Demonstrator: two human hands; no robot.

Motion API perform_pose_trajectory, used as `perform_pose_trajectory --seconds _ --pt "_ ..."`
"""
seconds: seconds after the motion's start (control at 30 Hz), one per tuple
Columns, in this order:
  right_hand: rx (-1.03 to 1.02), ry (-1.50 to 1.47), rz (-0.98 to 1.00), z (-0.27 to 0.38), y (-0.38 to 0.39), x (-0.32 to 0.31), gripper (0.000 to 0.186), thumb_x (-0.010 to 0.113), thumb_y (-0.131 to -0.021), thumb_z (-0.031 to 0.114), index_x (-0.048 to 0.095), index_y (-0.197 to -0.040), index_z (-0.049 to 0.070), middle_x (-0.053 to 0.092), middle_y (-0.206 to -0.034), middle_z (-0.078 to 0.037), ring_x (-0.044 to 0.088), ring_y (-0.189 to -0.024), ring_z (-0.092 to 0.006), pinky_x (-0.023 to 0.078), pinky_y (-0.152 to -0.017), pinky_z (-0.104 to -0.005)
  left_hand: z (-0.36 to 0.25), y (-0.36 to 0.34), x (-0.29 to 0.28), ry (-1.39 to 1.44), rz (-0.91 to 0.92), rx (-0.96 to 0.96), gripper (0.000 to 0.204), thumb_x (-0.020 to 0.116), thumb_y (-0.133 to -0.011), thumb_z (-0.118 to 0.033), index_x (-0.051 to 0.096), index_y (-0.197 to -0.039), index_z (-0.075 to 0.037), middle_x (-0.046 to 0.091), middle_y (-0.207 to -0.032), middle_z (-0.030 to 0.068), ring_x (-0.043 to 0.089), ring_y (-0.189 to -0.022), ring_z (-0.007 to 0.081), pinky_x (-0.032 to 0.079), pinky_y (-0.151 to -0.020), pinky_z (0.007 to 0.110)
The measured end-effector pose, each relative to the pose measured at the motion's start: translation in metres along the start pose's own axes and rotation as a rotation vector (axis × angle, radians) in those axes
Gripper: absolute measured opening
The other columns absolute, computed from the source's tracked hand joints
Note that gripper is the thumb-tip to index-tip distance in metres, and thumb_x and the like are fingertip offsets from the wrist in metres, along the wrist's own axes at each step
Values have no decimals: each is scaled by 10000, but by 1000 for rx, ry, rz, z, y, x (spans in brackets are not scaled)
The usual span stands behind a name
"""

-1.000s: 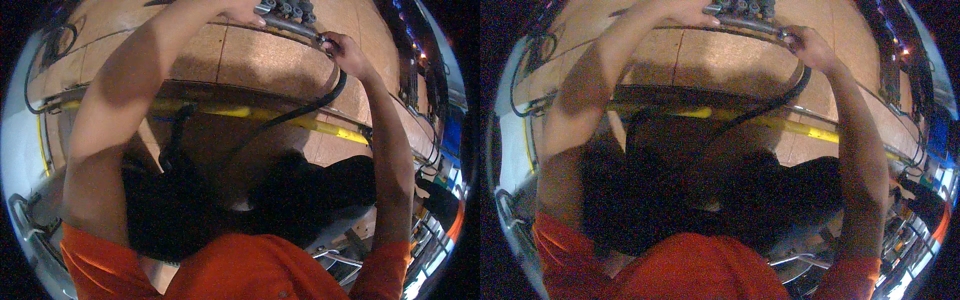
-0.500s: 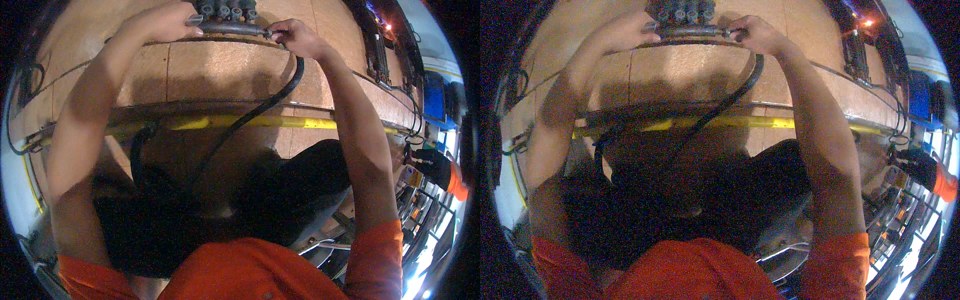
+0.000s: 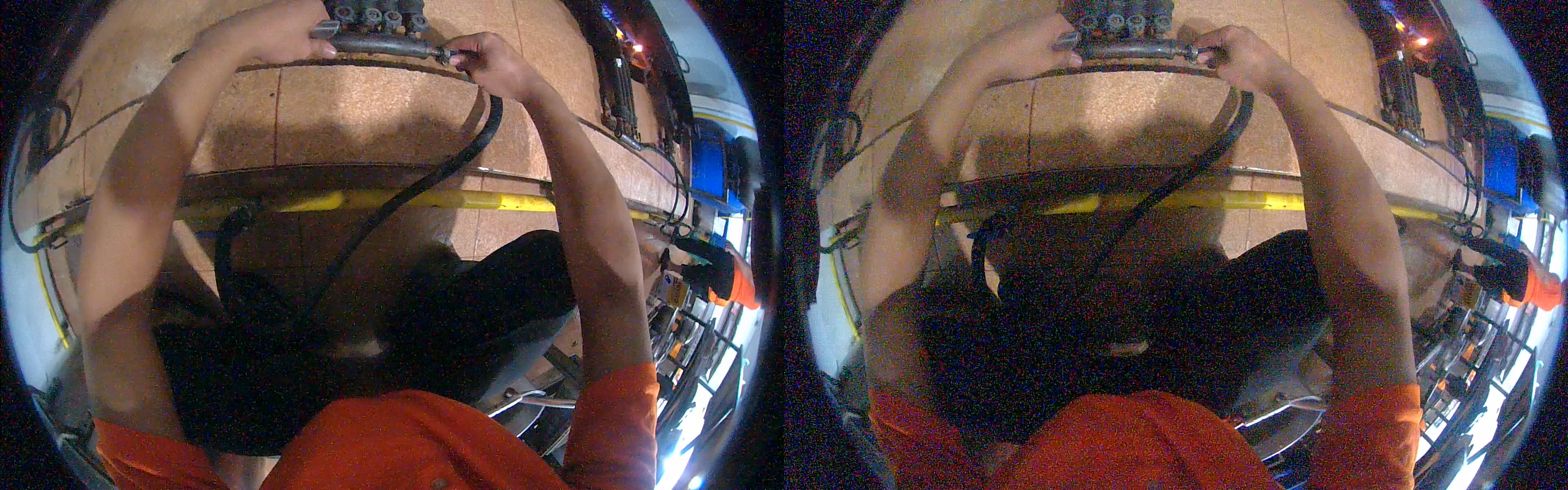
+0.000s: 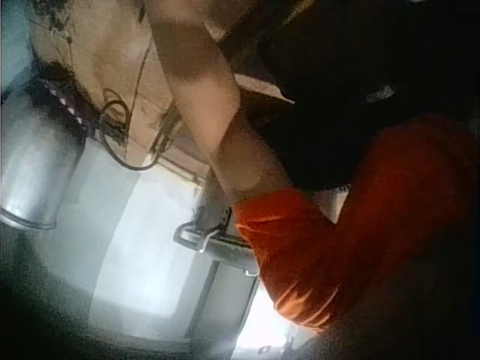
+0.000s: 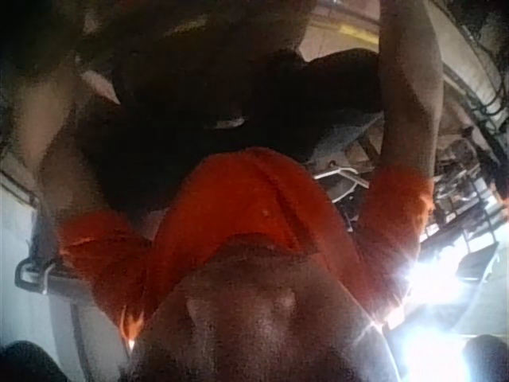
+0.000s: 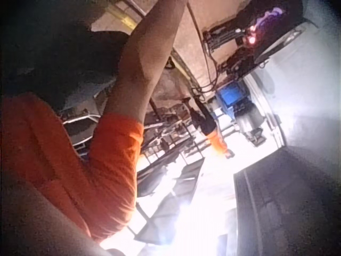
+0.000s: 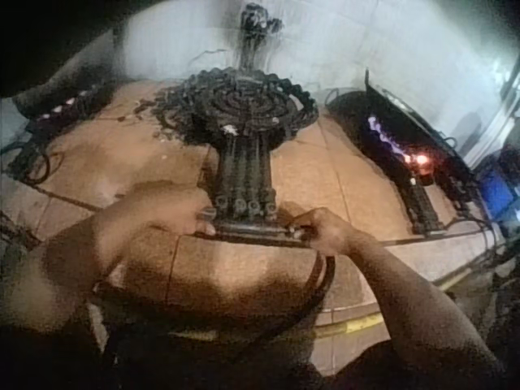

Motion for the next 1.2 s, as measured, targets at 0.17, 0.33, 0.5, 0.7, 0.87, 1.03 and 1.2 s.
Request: perform_pose_trajectory --seconds 0.17,0.33,0.5,0.7,0.87,1.03,1.2 --pt "46 -151 -89 -18 1 8 243 579 -885 48 625 -1118 -3 634 -839 -80 570 -815 -147 464 -777 -305 -2 -2 0 25 -15 33 362 667 -849 -275 600 -1100 -23 655 -1016 195 623 -988 347 479 -862 427" --pt "43 -120 -15 -12 0 10 262 545 -893 58 593 -1145 6 644 -902 -88 571 -841 -168 457 -793 -312 -1 -2 4 48 -4 -12 369 661 -855 -262 587 -1115 -11 651 -1041 192 621 -997 339 477 -870 425" --pt "45 -202 27 25 7 6 274 525 -877 94 592 -1129 13 633 -941 -106 563 -862 -186 447 -818 -319 6 -1 7 17 -14 25 374 663 -855 -264 585 -1126 -19 650 -1038 193 622 -996 338 479 -863 428" --pt "137 -230 42 2 4 9 313 483 -905 151 577 -1164 2 622 -947 -110 559 -885 -191 439 -840 -328 -7 -5 1 -6 -22 36 333 674 -840 -256 616 -1055 -9 662 -946 206 640 -923 358 493 -815 445" --pt "212 -108 -37 6 10 7 293 505 -890 155 599 -1111 -13 638 -882 -120 596 -830 -209 466 -797 -343 -8 -2 0 -23 -53 33 316 683 -827 -252 631 -1011 0 663 -913 213 646 -886 364 499 -789 452" --pt "216 180 -140 14 10 0 253 520 -859 122 627 -1041 -16 661 -912 -204 642 -884 -337 489 -798 -419 -11 0 -5 -72 35 -46 311 681 -831 -254 636 -1012 -4 667 -904 210 650 -889 358 499 -788 450" --pt "142 237 -136 29 10 -1 265 554 -820 95 622 -1056 -4 648 -986 -233 618 -947 -397 483 -828 -452 -9 -1 -1 -30 3 0 306 683 -830 -264 648 -992 -7 669 -901 207 650 -903 356 500 -804 450"
Point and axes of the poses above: each hand's wrist, its own y-axis away from the middle knuckle, its own x-axis out of the palm, z = x × y, the point moved 8 cm from there along -y, towards the middle knuckle
